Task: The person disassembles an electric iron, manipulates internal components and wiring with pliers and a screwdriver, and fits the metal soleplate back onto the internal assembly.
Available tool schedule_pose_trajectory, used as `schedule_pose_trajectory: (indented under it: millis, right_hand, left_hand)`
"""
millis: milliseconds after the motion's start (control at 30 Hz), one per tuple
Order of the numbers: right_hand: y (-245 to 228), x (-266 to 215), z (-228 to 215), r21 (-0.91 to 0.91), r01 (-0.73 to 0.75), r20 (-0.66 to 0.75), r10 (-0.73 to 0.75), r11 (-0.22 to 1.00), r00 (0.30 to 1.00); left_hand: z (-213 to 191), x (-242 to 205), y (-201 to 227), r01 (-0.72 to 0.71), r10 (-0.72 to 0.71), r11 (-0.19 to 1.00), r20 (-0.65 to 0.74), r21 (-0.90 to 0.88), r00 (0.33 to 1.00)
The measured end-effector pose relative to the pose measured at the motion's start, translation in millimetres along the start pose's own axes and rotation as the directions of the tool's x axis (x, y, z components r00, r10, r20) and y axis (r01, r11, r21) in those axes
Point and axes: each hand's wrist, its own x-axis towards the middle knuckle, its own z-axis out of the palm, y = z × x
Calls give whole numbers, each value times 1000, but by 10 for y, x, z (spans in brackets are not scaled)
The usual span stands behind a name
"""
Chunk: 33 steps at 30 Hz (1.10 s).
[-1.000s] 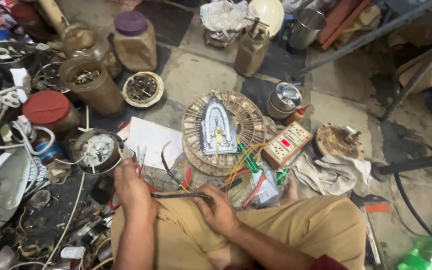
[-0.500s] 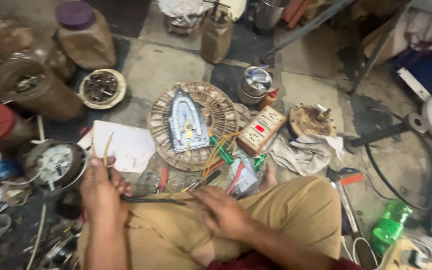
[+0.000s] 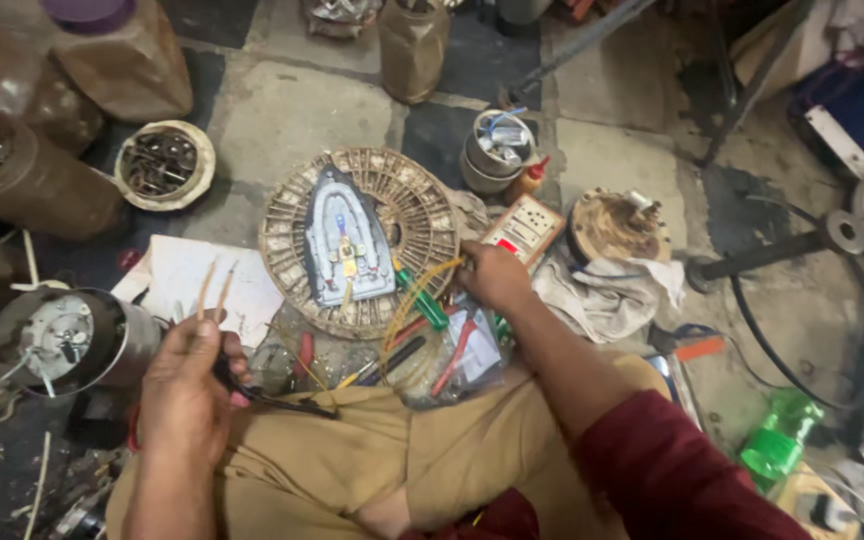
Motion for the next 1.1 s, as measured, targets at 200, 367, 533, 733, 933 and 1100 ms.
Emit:
schedule_pose_trajectory:
  millis: [200,367,533,733,933,1100]
  right_hand:
    - [-57,-7,-122,147,-14,-95,28,989,995]
    - [23,-106,-424,570,-349,84,370,744,925]
    - [475,-80,-601,622,-346,21,427,702,904]
    - [697,-21,-421,219,-65,-198,109,973,974]
    - [389,-69,-452,201,-98,-238,145,975,960]
    - [86,-108,-457,77,-90,-198,104,993,975]
  left_hand:
    - [69,91,-72,-154,166,967,-44,204,985]
    - [33,95,-82,-109,131,971,-89,214,987]
    - [30,71,-97,-130,142,967,-38,218,989]
    - [34,56,-88,-131,144,968,-46,213,989]
    - [85,20,-22,-116,131,966,-50,230,990]
    - [92,-31,11,-93,118,959,-79,270,990]
